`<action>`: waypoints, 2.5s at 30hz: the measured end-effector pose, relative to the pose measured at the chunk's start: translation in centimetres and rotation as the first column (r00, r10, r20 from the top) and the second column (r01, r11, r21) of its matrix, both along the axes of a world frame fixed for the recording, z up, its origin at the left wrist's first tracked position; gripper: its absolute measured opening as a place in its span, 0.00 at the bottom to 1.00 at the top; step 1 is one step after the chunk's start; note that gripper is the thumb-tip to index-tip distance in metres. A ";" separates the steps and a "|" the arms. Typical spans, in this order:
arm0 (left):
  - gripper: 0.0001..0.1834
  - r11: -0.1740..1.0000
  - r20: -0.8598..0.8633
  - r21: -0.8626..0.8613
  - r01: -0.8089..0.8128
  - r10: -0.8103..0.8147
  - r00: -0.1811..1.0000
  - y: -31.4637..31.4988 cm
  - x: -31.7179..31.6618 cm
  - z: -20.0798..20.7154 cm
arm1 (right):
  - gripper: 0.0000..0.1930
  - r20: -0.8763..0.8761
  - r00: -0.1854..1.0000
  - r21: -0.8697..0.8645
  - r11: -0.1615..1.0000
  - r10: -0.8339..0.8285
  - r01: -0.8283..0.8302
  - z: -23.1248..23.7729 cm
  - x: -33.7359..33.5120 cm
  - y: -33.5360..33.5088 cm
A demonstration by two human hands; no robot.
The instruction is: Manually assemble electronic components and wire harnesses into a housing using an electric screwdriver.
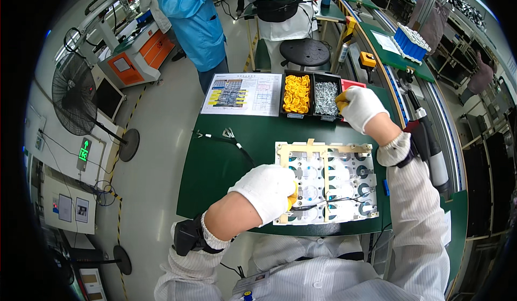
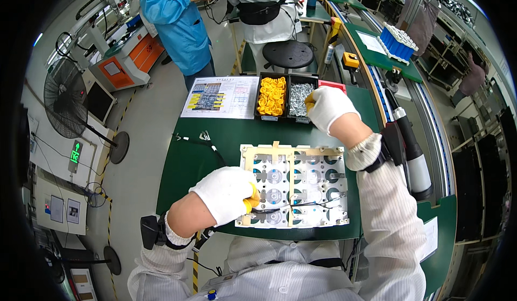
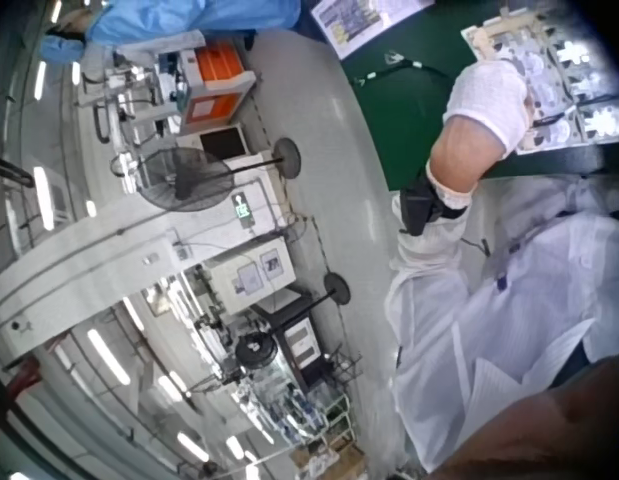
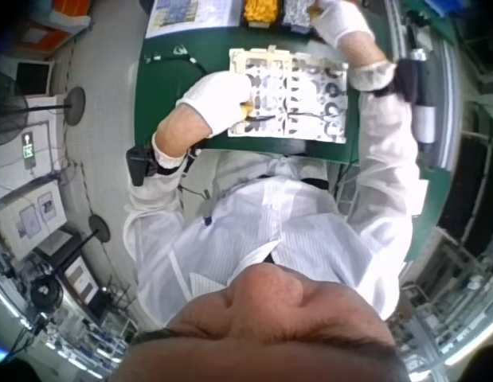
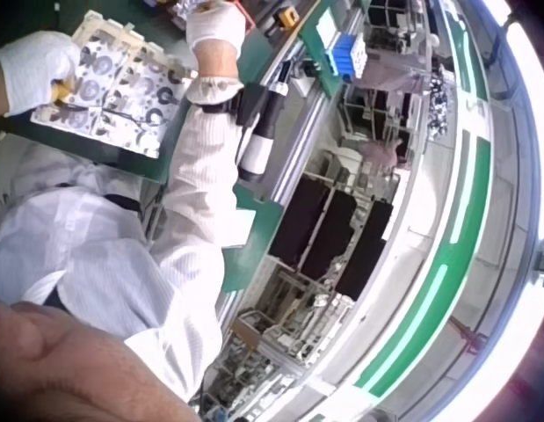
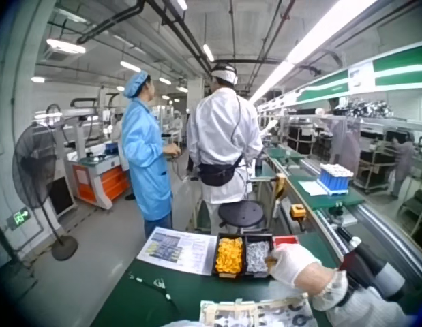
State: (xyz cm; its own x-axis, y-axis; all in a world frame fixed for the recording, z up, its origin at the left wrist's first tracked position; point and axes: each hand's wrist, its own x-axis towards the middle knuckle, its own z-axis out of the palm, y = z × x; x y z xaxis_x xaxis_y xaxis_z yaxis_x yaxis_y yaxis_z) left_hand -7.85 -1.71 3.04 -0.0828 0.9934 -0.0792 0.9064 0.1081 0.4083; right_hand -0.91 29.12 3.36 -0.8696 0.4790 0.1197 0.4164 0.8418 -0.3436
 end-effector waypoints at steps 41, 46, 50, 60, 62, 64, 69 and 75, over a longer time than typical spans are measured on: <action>0.07 0.997 0.103 0.073 0.000 -0.008 0.995 -0.5 0.0 -0.2 | 0.15 0.489 0.868 0.212 0.953 0.087 -0.216 -10.4 -10.3 5.6; 0.07 1.000 0.117 0.030 -0.001 -0.003 0.993 -0.4 -0.1 -0.2 | 0.13 0.470 0.882 0.160 0.978 0.041 -0.131 -5.7 -9.3 5.1; 0.07 0.999 0.130 0.043 0.016 -0.021 0.991 1.0 0.8 0.4 | 0.01 -0.107 0.992 -0.011 0.998 0.060 -0.061 -5.8 -5.7 9.6; 0.07 0.995 0.090 -0.085 -0.058 0.066 0.994 0.1 0.0 0.6 | 0.11 -0.117 0.698 -0.210 0.669 0.707 -0.713 1.7 7.5 -12.4; 0.07 0.991 0.092 -0.098 -0.088 0.097 0.991 -0.2 0.1 0.7 | 0.09 -0.096 0.711 -0.222 0.682 0.696 -0.697 1.4 7.7 -13.3; 0.07 0.993 0.098 -0.079 -0.085 0.092 0.991 -0.4 0.1 0.6 | 0.08 -0.072 0.722 -0.240 0.690 0.688 -0.682 0.7 7.4 -13.5; 0.08 0.995 0.091 -0.053 -0.082 0.087 0.992 -0.2 0.0 -0.8 | 0.14 0.074 0.704 -0.024 0.707 0.706 -0.707 0.6 7.4 -14.2; 0.09 0.993 0.131 -0.054 -0.100 0.106 0.986 -0.2 -0.2 -1.6 | 0.10 -0.104 0.731 -0.087 0.726 0.675 -0.683 0.0 8.3 -14.7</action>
State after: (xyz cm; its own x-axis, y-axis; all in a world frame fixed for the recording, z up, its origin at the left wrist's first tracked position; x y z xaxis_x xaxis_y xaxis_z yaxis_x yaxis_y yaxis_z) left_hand -8.09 -1.87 1.41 -0.1703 0.9749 -0.1433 0.8273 0.2204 0.5166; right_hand 7.42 14.38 3.38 -0.9603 -0.2232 0.1673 -0.2762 0.8455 -0.4570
